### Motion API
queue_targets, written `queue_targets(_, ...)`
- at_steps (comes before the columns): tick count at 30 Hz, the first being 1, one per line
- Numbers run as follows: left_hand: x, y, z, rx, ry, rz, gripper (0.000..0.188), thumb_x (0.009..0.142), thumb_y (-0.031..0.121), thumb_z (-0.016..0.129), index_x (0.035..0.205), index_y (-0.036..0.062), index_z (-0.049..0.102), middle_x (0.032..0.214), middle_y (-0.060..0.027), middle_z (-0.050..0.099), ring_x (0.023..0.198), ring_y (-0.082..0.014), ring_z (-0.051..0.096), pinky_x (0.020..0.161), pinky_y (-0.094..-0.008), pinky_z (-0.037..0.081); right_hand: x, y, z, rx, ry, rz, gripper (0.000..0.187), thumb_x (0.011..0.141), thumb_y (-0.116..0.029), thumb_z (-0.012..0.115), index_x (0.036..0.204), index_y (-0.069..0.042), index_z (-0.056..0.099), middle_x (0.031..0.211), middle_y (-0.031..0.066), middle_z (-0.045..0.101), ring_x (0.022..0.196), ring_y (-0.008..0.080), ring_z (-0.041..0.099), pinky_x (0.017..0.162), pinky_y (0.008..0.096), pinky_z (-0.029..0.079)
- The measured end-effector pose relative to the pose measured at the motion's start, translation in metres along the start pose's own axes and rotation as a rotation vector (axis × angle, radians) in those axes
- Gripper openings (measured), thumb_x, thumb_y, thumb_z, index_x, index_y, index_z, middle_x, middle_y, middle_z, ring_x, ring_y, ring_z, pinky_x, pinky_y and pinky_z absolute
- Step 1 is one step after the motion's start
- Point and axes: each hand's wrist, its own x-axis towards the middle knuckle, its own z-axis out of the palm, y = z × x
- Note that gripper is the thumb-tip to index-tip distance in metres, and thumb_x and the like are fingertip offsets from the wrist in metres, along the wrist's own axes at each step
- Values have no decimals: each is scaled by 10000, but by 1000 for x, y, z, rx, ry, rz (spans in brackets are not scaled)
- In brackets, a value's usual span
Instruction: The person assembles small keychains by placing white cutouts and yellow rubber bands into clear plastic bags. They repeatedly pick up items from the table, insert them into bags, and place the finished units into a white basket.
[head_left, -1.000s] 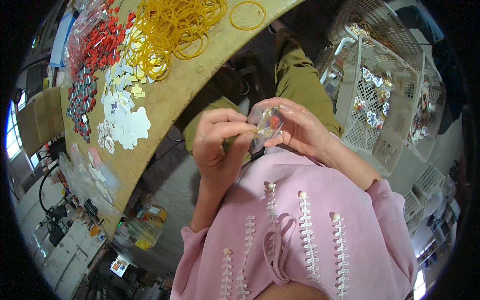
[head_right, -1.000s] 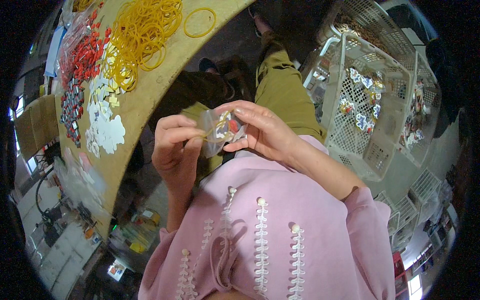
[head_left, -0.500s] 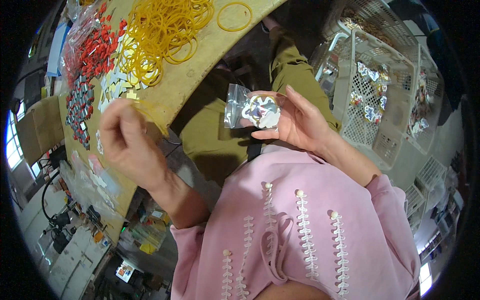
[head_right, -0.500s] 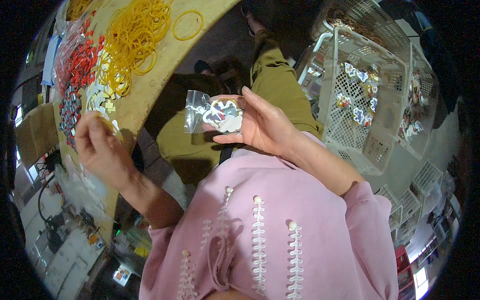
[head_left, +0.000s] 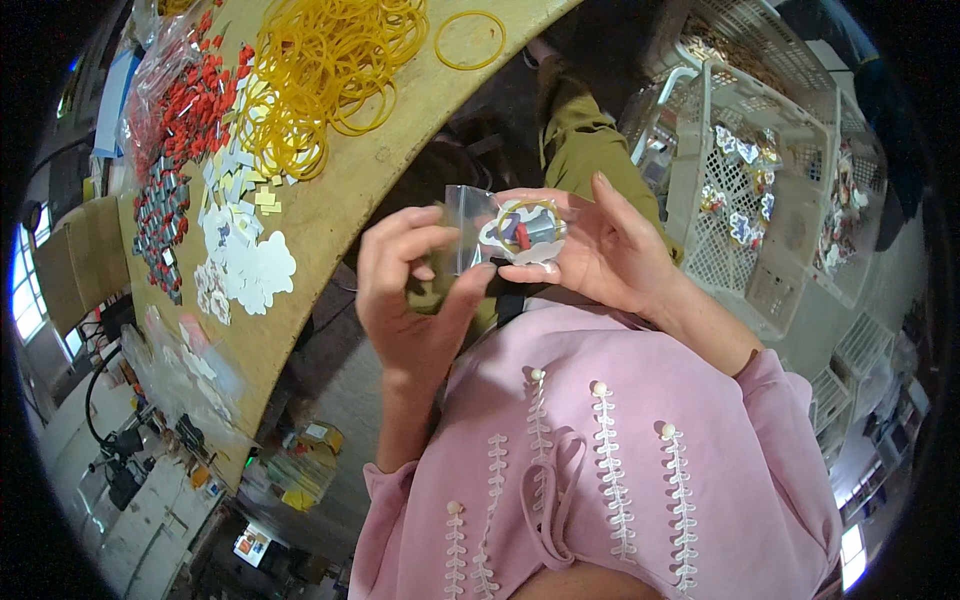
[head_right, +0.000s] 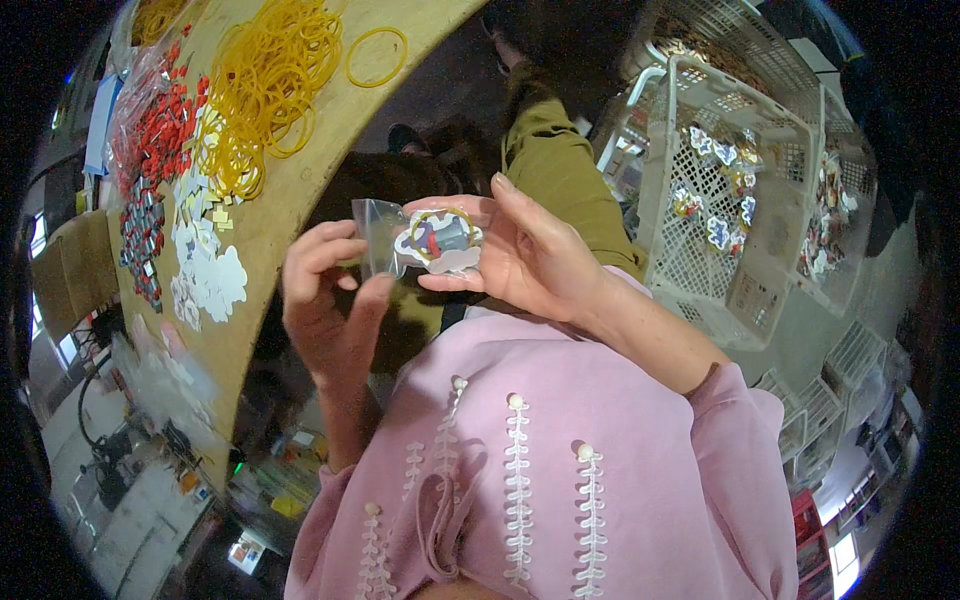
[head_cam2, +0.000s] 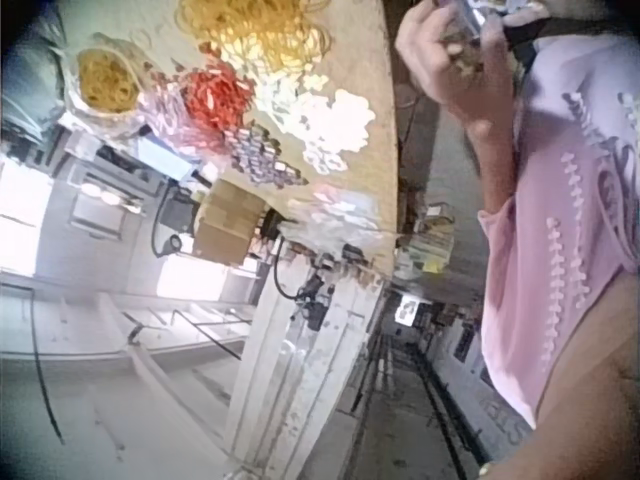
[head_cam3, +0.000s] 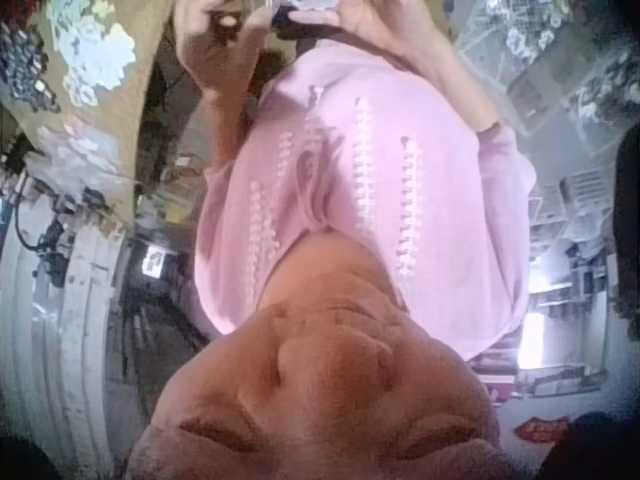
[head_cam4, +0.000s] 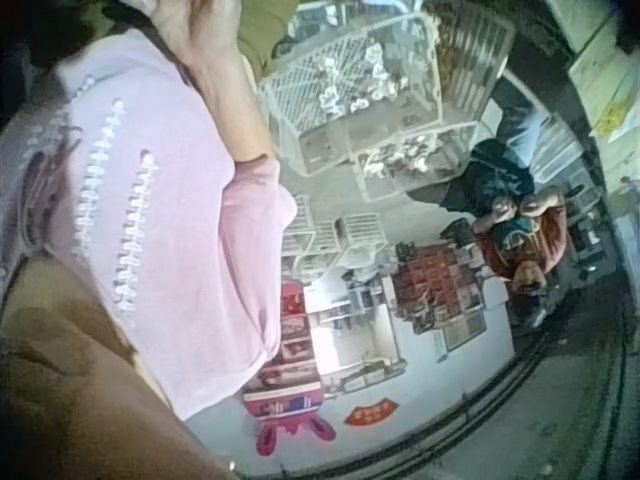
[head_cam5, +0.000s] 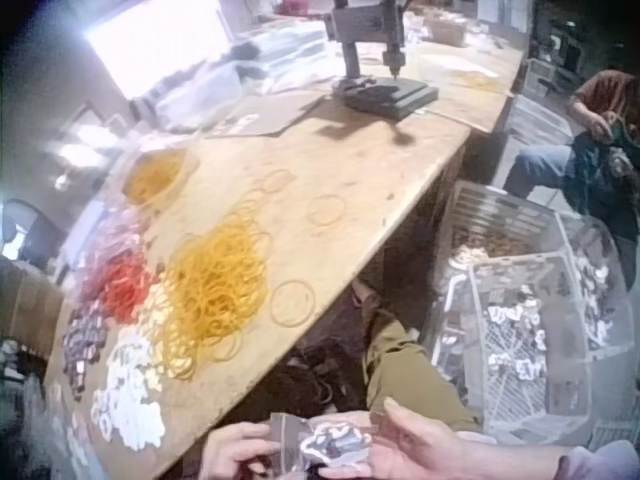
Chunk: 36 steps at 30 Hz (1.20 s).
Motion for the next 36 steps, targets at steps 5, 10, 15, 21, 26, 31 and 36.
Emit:
queue_targets(5, -9, 0, 6, -106, -97, -137, 202, 739, 63, 801, 905, 63, 685, 1110, -117, 635, 879, -156, 583, 695, -255, 451, 1, 2, 4, 28, -38, -36, 663, 1060, -485, 312, 1432, 57, 391, 1386, 178, 517, 1260, 251, 543, 1079, 459, 458)
queue_targets(10, -15, -1, 18, -447, 160, -278, 379, 759, -30, 760, 1100, 22, 601, 1154, -110, 614, 882, -109, 566, 709, -225, 456, -4, 5, 7, -252, 32, -114, 656, 1003, -432, 522, 1454, 23, 380, 1452, 182, 462, 1332, 269, 481, 1111, 493, 415)
queue_targets(15, -14, 0, 10, -233, 33, -157, 427, 757, -20, 771, 1141, 13, 589, 1123, -87, 611, 868, -97, 543, 701, -218, 438, -4, 2, 4, -146, 51, -102, 547, 994, -272, 563, 1428, 27, 418, 1418, 203, 500, 1313, 291, 511, 1094, 491, 437)
queue_targets(21, -14, 10, 16, -405, 139, -342, 331, 770, -11, 760, 1075, 36, 641, 1066, -82, 632, 844, -109, 552, 691, -225, 438, -3, 4, 0, -64, 61, -75, 405, 1018, -166, 503, 1364, 42, 477, 1365, 170, 528, 1242, 250, 557, 1049, 461, 494)
queue_targets(26, -14, 1, 12, -182, 42, -154, 216, 757, 0, 775, 950, 44, 688, 1008, -86, 646, 793, -123, 571, 668, -245, 456, -4, 5, 1, -46, 66, -81, 389, 1030, -161, 475, 1359, 46, 477, 1371, 179, 520, 1237, 256, 559, 1045, 457, 500)
queue_targets(31, -11, 3, 12, -117, -75, -164, 219, 721, 11, 804, 915, 52, 711, 984, -74, 637, 769, -127, 557, 655, -246, 458, -3, 7, 4, -68, 60, -102, 402, 1046, -195, 446, 1375, 35, 469, 1365, 167, 527, 1239, 254, 556, 1056, 443, 480)
queue_targets(36, -12, 4, 17, -87, -160, -224, 279, 695, 25, 828, 950, 53, 716, 923, -43, 598, 738, -126, 524, 635, -248, 441, -2, 9, 0, -125, -35, -110, 424, 1054, -215, 435, 1403, 26, 440, 1353, 158, 535, 1250, 255, 547, 1087, 417, 438)
